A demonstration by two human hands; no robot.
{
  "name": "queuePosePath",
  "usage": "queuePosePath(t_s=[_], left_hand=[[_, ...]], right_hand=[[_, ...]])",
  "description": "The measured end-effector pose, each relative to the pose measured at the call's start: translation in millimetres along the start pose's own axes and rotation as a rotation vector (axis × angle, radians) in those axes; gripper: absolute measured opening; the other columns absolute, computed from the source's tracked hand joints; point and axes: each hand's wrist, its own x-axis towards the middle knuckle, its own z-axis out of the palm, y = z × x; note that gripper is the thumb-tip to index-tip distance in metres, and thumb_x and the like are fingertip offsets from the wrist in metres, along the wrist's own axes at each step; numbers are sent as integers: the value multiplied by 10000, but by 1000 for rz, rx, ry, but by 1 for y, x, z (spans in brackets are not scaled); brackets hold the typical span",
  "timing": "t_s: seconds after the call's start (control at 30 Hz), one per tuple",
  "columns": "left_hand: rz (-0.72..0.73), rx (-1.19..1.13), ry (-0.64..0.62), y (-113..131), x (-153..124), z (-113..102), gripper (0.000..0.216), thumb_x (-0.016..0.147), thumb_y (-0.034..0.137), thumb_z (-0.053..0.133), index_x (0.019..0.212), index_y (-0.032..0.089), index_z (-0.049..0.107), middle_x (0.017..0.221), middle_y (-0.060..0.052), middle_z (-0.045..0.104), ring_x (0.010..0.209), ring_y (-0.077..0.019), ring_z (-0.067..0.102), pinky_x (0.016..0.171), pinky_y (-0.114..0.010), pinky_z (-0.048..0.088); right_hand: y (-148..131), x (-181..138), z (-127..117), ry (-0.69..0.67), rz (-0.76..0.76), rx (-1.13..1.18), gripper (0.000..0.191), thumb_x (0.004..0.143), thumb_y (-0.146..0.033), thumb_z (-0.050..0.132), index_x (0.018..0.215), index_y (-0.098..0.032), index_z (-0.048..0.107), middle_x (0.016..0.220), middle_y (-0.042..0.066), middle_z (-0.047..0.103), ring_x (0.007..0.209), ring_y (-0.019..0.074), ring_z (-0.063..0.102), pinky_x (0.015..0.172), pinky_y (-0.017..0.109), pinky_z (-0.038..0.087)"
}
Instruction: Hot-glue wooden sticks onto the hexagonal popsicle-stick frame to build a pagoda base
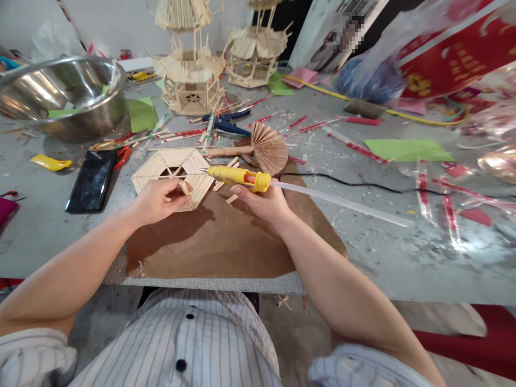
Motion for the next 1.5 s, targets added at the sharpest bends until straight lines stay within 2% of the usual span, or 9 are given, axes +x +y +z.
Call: queuePosePath(t_s=[0.17, 0.47, 1.0, 1.23, 1.5], left_hand=[[33, 38, -9, -1, 0, 0, 94, 771, 240, 496, 763, 173, 561, 744, -22, 612, 644, -108, 526, 612, -206, 381], [6, -13, -35, 0, 0, 0, 98, 773, 240, 484, 752, 171, 551, 776, -29, 623, 656, -107, 530, 615, -203, 377], [58, 7, -35, -3, 1, 0, 89, 781, 218, 488, 764, 175, 564, 766, -22, 622, 664, -106, 540, 606, -202, 378], [84, 13, -7, -2, 1, 0, 88, 775, 209, 494, 744, 164, 563, 719, -15, 611, 615, -95, 521, 588, -202, 369], [130, 67, 19, -2, 2, 1, 85, 765, 196, 497, 718, 148, 549, 684, -6, 605, 593, -89, 518, 559, -198, 374]], right_hand=[[-2, 1, 0, -9, 6, -10, 437, 639, -630, 575, 650, -194, 576, 618, 30, 594, 624, 167, 596, 501, 270, 488], [0, 0, 1, 8, 29, 32, 447, 613, -626, 604, 683, -184, 606, 625, 31, 606, 601, 160, 590, 509, 280, 497], [0, 0, 0, -8, 45, 40, 411, 608, -583, 633, 666, -177, 601, 640, 34, 613, 608, 159, 589, 536, 290, 499], [1, 0, 0, -16, 31, 29, 392, 639, -567, 620, 691, -179, 608, 650, 40, 612, 634, 169, 595, 523, 286, 493], [3, 0, 1, 8, 36, 64, 417, 603, -587, 639, 674, -177, 608, 636, 31, 622, 582, 144, 578, 527, 278, 495]])
